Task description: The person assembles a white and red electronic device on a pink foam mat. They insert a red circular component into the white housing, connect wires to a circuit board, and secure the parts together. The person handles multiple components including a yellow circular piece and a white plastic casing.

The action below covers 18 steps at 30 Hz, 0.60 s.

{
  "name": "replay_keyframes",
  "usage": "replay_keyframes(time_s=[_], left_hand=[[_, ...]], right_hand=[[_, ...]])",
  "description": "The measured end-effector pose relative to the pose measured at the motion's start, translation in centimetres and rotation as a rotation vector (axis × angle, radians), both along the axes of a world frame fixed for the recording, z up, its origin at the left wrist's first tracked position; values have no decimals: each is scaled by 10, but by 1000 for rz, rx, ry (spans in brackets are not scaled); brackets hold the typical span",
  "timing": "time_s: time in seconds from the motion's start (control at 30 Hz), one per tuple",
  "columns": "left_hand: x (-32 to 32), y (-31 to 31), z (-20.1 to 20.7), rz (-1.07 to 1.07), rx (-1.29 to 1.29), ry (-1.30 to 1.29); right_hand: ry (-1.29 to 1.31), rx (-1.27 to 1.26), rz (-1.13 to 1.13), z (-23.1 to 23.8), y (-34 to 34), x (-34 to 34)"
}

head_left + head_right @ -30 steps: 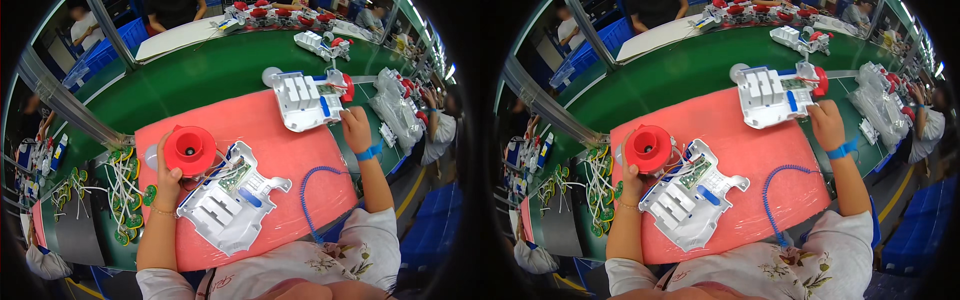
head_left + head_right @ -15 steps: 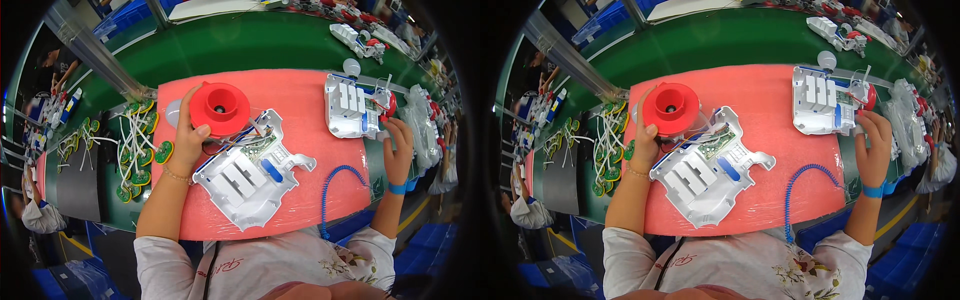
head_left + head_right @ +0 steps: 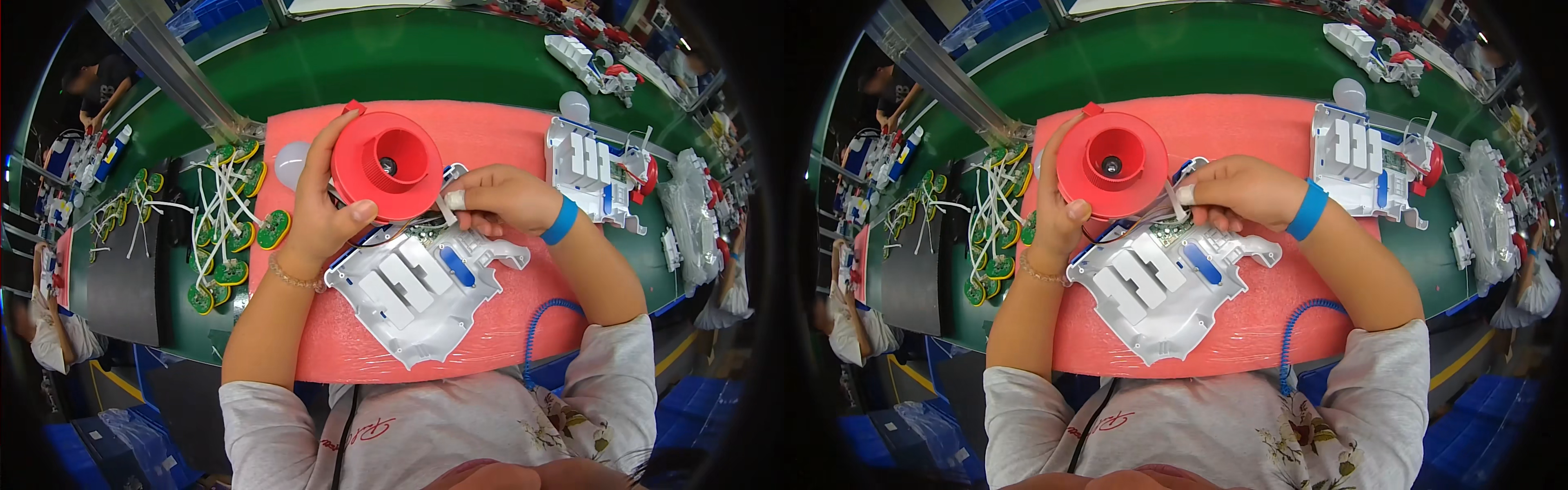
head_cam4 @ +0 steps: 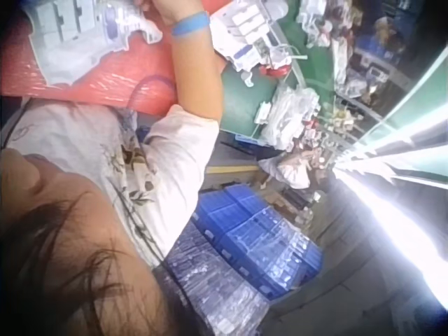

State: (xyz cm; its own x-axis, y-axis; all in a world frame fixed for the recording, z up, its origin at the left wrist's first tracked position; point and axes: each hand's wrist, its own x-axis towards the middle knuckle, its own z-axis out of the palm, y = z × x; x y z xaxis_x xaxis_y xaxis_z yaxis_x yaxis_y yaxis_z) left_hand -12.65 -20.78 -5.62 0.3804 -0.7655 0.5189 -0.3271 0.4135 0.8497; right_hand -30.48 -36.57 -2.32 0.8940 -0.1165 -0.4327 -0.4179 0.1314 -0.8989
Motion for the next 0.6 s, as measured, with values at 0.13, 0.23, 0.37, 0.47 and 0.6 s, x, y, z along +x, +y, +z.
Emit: replay_keyframes(time_s=[0.13, 0.23, 0.37, 0.47, 0.6], left_hand=[[-7, -5, 8, -54, -15, 11], [-8, -7, 10, -87, -21, 37], [-9, -10, 12, -118, -19, 74], [-6, -8, 18, -185, 30, 71], [-9, -10, 24, -276, 103, 100]], right_hand=[[-56, 315, 64, -19, -10, -8], [-71, 445, 63, -19, -5, -9], [-141, 476, 52, -29, -4, -10], [-115, 435, 163, -23, -14, -12], [-104, 114, 150, -25, -20, -23]])
